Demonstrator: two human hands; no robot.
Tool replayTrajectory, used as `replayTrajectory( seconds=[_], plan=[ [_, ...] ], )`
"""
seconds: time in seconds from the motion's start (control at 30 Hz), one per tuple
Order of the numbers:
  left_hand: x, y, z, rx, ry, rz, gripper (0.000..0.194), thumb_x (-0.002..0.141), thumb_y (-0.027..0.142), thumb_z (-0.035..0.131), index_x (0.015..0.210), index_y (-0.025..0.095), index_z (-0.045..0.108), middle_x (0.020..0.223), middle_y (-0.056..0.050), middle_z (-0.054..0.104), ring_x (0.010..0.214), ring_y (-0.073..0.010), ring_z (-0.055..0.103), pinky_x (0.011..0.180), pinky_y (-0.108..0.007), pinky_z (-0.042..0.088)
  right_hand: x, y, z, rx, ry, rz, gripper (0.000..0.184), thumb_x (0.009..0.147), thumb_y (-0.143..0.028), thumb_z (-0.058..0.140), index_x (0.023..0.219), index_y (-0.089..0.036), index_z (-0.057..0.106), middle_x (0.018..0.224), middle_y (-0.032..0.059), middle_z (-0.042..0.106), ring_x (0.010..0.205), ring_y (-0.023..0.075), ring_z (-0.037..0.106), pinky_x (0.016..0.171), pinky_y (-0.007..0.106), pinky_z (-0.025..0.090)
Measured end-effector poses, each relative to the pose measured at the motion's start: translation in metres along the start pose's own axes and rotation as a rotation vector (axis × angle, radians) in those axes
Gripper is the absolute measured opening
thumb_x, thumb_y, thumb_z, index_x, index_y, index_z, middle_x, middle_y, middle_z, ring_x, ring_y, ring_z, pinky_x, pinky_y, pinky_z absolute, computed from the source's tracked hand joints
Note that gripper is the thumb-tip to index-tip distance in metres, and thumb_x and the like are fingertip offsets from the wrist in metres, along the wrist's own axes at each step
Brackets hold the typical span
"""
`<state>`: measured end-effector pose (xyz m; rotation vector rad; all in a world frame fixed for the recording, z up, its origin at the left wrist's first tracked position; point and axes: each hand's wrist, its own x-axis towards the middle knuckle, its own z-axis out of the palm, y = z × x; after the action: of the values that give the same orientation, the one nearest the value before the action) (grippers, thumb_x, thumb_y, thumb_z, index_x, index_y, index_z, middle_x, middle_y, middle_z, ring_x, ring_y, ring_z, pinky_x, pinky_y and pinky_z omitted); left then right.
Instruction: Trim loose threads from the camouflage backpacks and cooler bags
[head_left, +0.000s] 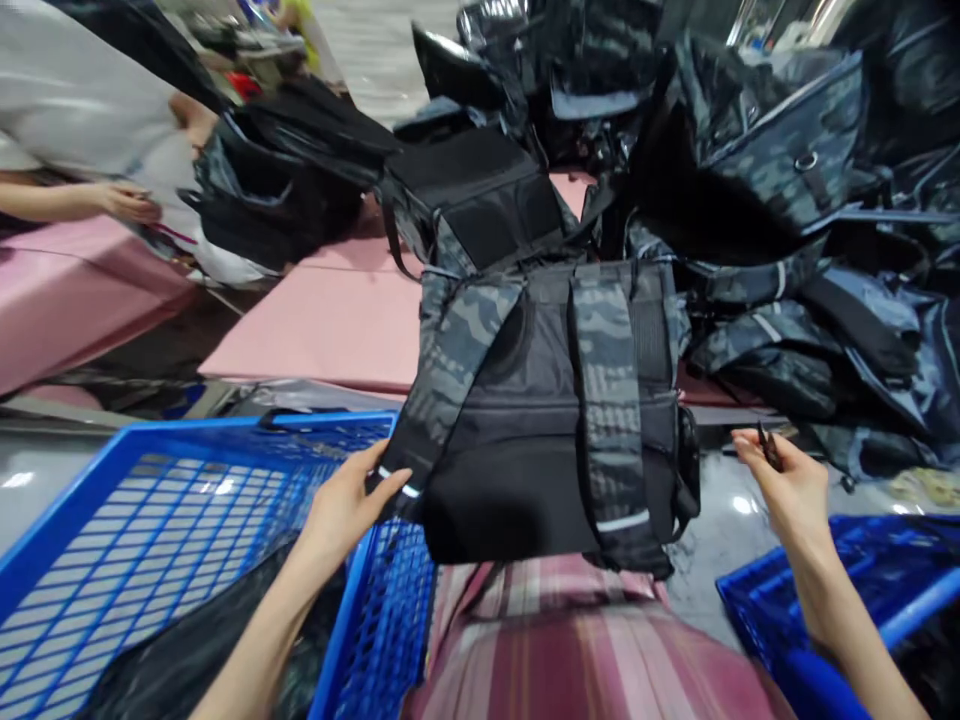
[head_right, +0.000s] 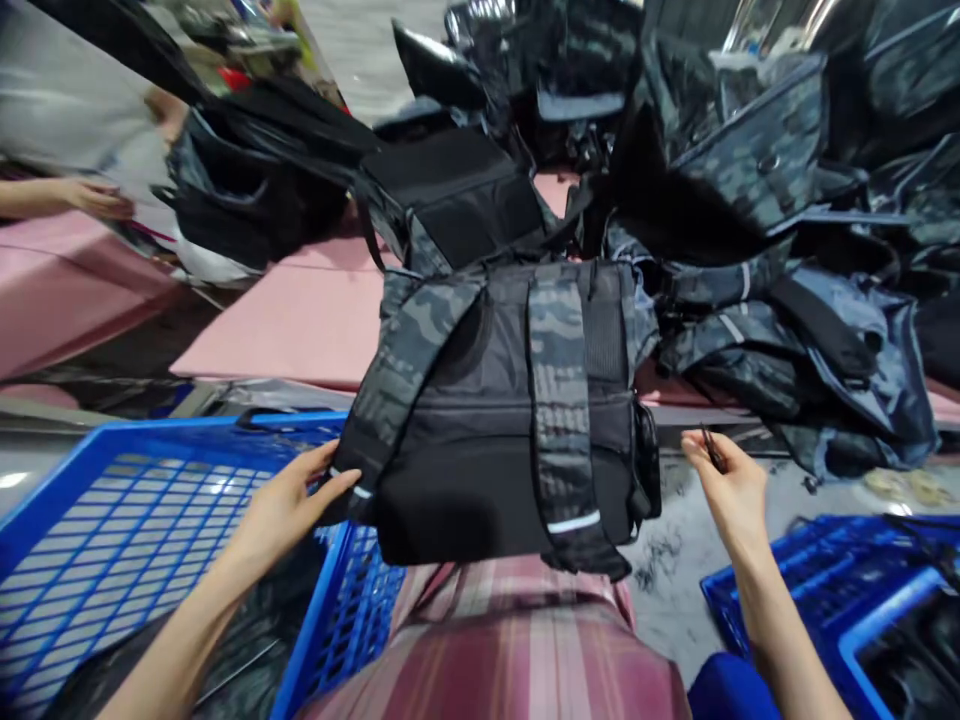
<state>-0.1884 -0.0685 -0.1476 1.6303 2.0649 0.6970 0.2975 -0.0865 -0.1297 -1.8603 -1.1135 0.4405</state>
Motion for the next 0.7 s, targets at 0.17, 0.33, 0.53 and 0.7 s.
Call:
replayTrajectory(
  seconds=[0.17, 0.33, 0.53, 0.7],
  plan=[
    [-0.040, 0.043, -0.025, -0.328, -0.189, -0.121, 0.043, 0.068, 0.046, 0.058, 0.098, 0.015, 0.062, 0.087, -0.003, 0.067, 0.079, -0.0218, 0.061, 0.073, -0.032, 0.047, -0.056, -0.007, 0.000, 0.001, -0.138, -0.086, 0.024, 0.068, -0.040, 0.060, 0.078, -0.020, 0.068, 0.074, 0.0028, 0.068, 0.068, 0.0180, 0.062, 0.064, 0.029, 0.049],
    [-0.065, 0.066, 0.012, -0.558, -0.262, -0.058, 0.046, 0.066, 0.043, 0.062, 0.100, 0.013, 0.059, 0.090, -0.007, 0.066, 0.077, -0.0195, 0.061, 0.069, -0.029, 0.048, -0.107, 0.003, 0.012, -0.011, -0.326, -0.204, 0.022, 0.075, -0.034, 0.053, 0.079, -0.019, 0.067, 0.077, 0.0037, 0.069, 0.069, 0.0186, 0.063, 0.064, 0.028, 0.049],
    [-0.072, 0.040, 0.065, -0.206, 0.174, 0.241, 0.050, 0.078, 0.034, 0.054, 0.122, 0.012, 0.045, 0.112, -0.013, 0.054, 0.086, -0.0191, 0.057, 0.080, -0.034, 0.047, -0.164, 0.029, 0.045, -0.109, -0.472, -0.205, 0.025, 0.078, -0.032, 0.047, 0.086, -0.021, 0.068, 0.084, 0.0048, 0.071, 0.075, 0.0204, 0.066, 0.069, 0.031, 0.049],
    [-0.111, 0.016, 0.054, 0.025, 0.465, 0.589, 0.022, 0.084, 0.020, 0.048, 0.104, 0.016, 0.058, 0.097, -0.010, 0.060, 0.092, -0.0202, 0.054, 0.080, -0.033, 0.044, -0.187, 0.038, 0.082, -0.121, -0.513, -0.042, 0.030, 0.077, -0.039, 0.052, 0.097, -0.021, 0.066, 0.067, 0.0036, 0.068, 0.070, 0.0219, 0.063, 0.066, 0.030, 0.042]
  ],
)
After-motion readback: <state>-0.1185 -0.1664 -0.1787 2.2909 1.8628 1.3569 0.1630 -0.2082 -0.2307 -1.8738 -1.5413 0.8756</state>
